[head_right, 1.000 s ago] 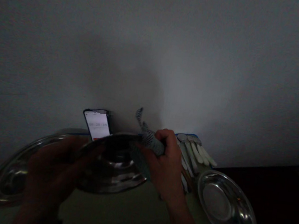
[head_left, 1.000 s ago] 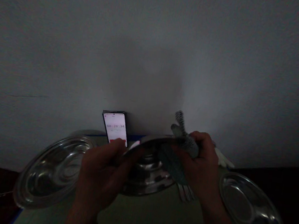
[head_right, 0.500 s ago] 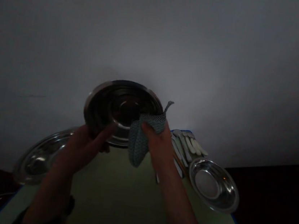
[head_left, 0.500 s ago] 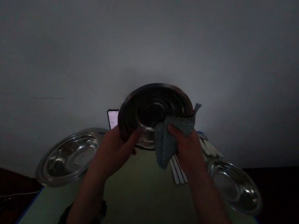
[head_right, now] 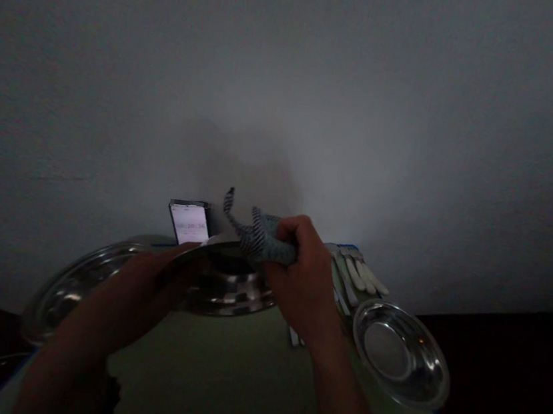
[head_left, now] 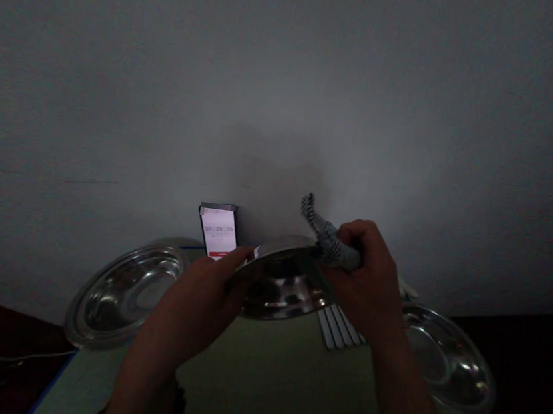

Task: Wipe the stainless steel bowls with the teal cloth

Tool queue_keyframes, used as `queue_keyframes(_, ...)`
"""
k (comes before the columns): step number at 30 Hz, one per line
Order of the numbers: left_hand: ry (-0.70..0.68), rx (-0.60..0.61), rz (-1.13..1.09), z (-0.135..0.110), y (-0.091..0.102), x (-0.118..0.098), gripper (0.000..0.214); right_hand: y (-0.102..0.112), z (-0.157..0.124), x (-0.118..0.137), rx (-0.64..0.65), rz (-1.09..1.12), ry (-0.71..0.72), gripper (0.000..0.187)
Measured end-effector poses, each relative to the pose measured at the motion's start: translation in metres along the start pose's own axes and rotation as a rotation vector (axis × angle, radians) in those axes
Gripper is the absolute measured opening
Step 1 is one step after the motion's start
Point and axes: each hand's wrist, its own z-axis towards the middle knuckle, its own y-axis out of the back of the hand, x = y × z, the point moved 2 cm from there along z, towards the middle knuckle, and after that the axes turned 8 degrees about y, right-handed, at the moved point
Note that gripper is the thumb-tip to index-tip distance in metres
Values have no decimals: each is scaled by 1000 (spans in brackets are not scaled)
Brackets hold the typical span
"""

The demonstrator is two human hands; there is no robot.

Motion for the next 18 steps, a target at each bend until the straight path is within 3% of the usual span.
queue_keyframes(3,59,-146,-227,7,-6,-6,29,-11,-4,-7,-263,159,-260,23)
queue_keyframes(6,139,-210,-541,13,-18,-10,29,-34,-10,-5,-359,460,-491,23)
queue_keyframes(8,158,-131,-636,16,-25,-9,29,-48,-15,-6,-357,661,-596,28)
queue_keyframes(10,183,-6,-580,18,-26,-4,32,-54,-17,-11,-304,798,-658,31)
queue_keyframes(13,239,39,-339,18,-14,13,37,-46,-16,-22,-148,667,-580,27)
queue_keyframes(16,267,5,-132,13,4,28,40,-28,-10,-22,98,304,-296,17)
queue_keyframes(18,232,39,-44,8,9,33,39,-22,-8,-15,275,213,-106,29)
